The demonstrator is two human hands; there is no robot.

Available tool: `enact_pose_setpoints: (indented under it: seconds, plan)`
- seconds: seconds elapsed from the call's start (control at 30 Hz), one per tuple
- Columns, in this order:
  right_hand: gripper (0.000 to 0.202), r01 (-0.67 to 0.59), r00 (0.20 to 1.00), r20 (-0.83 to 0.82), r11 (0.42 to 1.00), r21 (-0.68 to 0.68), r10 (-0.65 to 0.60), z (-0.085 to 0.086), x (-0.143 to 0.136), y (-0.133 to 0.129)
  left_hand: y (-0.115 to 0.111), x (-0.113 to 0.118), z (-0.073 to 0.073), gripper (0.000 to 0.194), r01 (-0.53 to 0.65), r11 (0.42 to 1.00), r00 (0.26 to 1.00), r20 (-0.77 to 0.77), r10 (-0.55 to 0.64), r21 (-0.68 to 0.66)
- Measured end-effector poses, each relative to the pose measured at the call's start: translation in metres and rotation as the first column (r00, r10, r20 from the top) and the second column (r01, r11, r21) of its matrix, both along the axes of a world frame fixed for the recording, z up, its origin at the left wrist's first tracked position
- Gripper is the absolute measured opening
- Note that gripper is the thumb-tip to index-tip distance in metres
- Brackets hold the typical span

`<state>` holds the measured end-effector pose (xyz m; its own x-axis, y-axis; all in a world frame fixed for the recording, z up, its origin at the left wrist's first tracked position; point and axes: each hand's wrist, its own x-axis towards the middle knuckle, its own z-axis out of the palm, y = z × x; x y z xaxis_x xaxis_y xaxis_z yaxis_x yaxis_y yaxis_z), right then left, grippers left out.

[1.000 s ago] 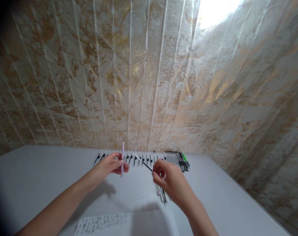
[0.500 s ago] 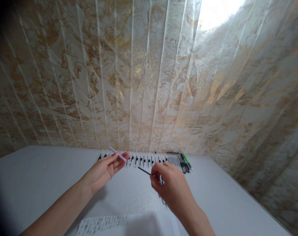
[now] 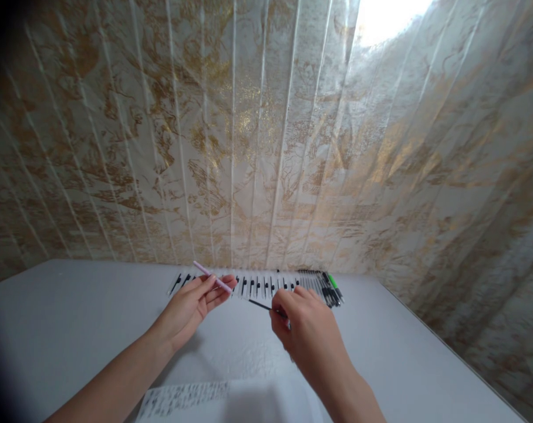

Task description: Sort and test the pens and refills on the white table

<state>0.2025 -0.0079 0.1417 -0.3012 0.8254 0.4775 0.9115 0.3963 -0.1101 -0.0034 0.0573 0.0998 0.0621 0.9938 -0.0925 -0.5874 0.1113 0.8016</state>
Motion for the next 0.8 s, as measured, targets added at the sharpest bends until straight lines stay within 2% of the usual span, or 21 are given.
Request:
enact_pose_setpoints:
  seconds: [0.13, 0.23, 0.4, 0.63, 0.8]
  plan:
    - [0.013, -0.059, 0.997, 0.06, 0.988, 0.142, 0.051, 0.0021, 0.0006, -0.0029, -0.0034, 0.0038, -0.0017, 0.012, -0.01, 1.0, 0.999, -0.036, 0.011, 0.022]
    - [0.016, -0.059, 0.996, 0.073, 0.972, 0.229, 0.043, 0.0027, 0.0006, -0.0044, -0.0055, 0.0058, -0.0015, 0.013, 0.002, 1.0, 1.0, -0.024, -0.002, 0.008]
    - [0.028, -0.038, 0.998, 0.061, 0.953, 0.302, 0.021, 0.0041, -0.0005, -0.0049, -0.0053, 0.0065, 0.0001, 0.015, 0.029, 0.999, 0.999, 0.016, -0.029, -0.026]
    - [0.029, -0.001, 1.0, 0.023, 0.969, 0.249, -0.005, 0.0018, 0.0031, -0.004, -0.0045, 0.0053, -0.0013, 0.02, 0.034, 0.998, 0.997, 0.074, -0.029, -0.061]
    - [0.023, 0.022, 0.999, -0.046, 0.998, 0.066, -0.019, 0.0005, 0.0078, -0.0021, -0.0045, 0.0072, -0.0032, 0.023, 0.054, 0.994, 0.992, 0.118, -0.043, -0.098]
